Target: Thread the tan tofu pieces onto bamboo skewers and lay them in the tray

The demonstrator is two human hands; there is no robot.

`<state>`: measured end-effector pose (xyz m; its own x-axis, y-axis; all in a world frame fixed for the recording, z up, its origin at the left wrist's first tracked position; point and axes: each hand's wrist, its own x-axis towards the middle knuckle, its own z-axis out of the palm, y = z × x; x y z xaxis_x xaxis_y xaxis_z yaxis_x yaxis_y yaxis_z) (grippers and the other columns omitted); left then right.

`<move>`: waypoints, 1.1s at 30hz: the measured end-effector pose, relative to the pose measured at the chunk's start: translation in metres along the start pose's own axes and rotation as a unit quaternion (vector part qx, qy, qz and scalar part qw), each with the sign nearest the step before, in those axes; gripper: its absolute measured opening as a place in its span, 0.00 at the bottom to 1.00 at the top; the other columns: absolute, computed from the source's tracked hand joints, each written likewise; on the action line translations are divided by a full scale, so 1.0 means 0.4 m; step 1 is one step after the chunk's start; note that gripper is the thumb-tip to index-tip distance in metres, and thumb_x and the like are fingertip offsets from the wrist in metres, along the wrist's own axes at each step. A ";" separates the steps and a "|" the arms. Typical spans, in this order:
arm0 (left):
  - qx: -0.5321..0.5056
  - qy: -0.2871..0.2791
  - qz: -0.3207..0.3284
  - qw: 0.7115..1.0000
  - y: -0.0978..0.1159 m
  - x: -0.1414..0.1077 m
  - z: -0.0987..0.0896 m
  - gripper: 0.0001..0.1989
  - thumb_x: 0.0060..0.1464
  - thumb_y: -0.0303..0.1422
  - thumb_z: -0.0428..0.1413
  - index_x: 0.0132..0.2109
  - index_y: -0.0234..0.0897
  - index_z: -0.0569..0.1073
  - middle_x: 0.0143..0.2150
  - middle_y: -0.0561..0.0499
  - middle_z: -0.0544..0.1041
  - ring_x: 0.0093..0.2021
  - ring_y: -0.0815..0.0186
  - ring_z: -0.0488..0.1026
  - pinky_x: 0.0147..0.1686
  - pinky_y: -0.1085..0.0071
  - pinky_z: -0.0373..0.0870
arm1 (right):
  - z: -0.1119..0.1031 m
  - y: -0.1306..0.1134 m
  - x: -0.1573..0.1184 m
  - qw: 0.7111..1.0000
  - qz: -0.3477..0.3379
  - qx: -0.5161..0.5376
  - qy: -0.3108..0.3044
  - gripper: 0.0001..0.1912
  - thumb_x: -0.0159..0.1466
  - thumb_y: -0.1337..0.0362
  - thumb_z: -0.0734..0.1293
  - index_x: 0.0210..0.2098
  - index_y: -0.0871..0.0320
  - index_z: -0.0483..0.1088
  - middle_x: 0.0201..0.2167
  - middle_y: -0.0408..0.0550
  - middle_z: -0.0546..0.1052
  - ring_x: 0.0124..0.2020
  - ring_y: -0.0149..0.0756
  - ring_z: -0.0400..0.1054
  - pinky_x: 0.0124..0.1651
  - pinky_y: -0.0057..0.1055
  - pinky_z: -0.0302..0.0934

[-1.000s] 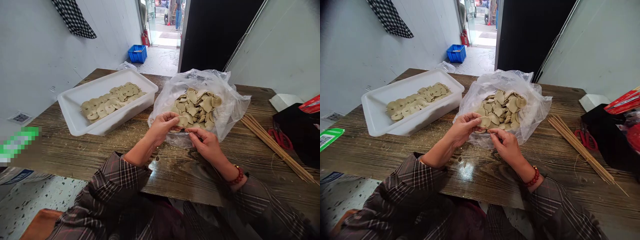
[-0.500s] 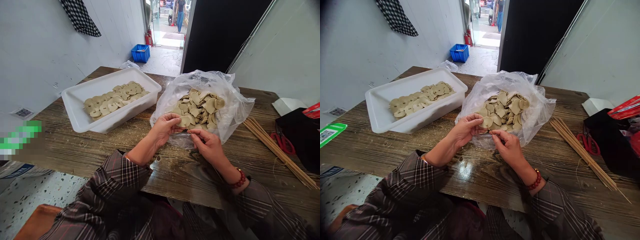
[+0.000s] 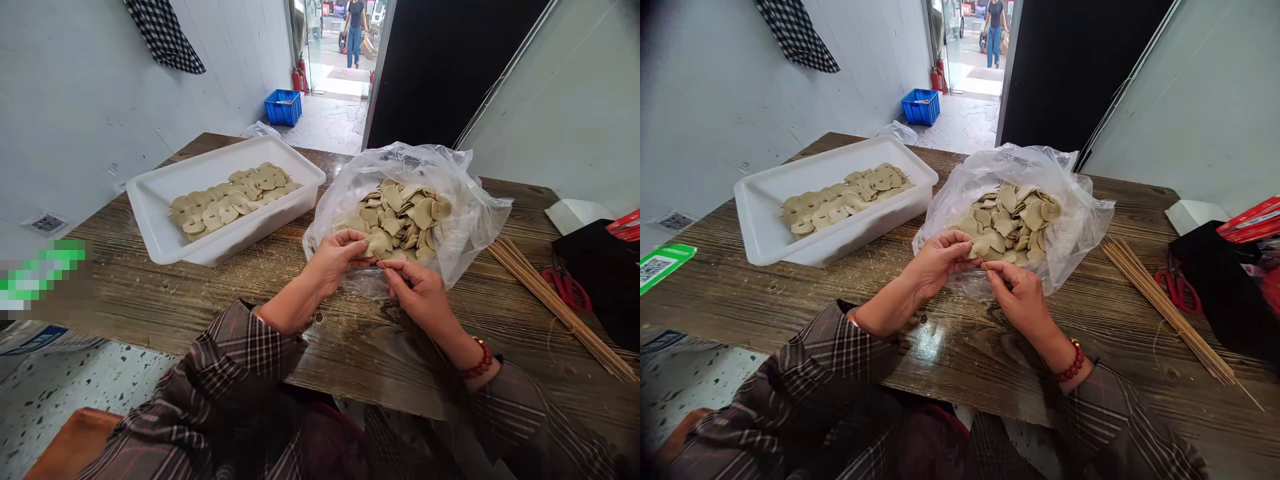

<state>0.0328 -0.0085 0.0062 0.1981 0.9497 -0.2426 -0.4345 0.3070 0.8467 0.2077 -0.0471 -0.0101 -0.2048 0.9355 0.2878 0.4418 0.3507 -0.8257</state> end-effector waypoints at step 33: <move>0.163 -0.034 0.072 0.983 0.007 -0.022 0.015 0.19 0.44 0.44 0.66 0.36 0.32 0.76 0.27 0.54 0.72 0.28 0.74 0.65 0.30 0.76 0.60 | 0.013 0.004 0.015 0.990 0.090 0.107 -0.010 0.16 0.64 0.53 0.63 0.32 0.59 0.71 0.17 0.39 0.67 0.15 0.26 0.55 0.18 0.25 0.50</move>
<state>0.0350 -0.0165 0.0136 0.2178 0.9721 -0.0867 -0.1597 0.1231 0.9795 0.2027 -0.0412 -0.0124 -0.1576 0.9803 0.1189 0.2787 0.1596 -0.9470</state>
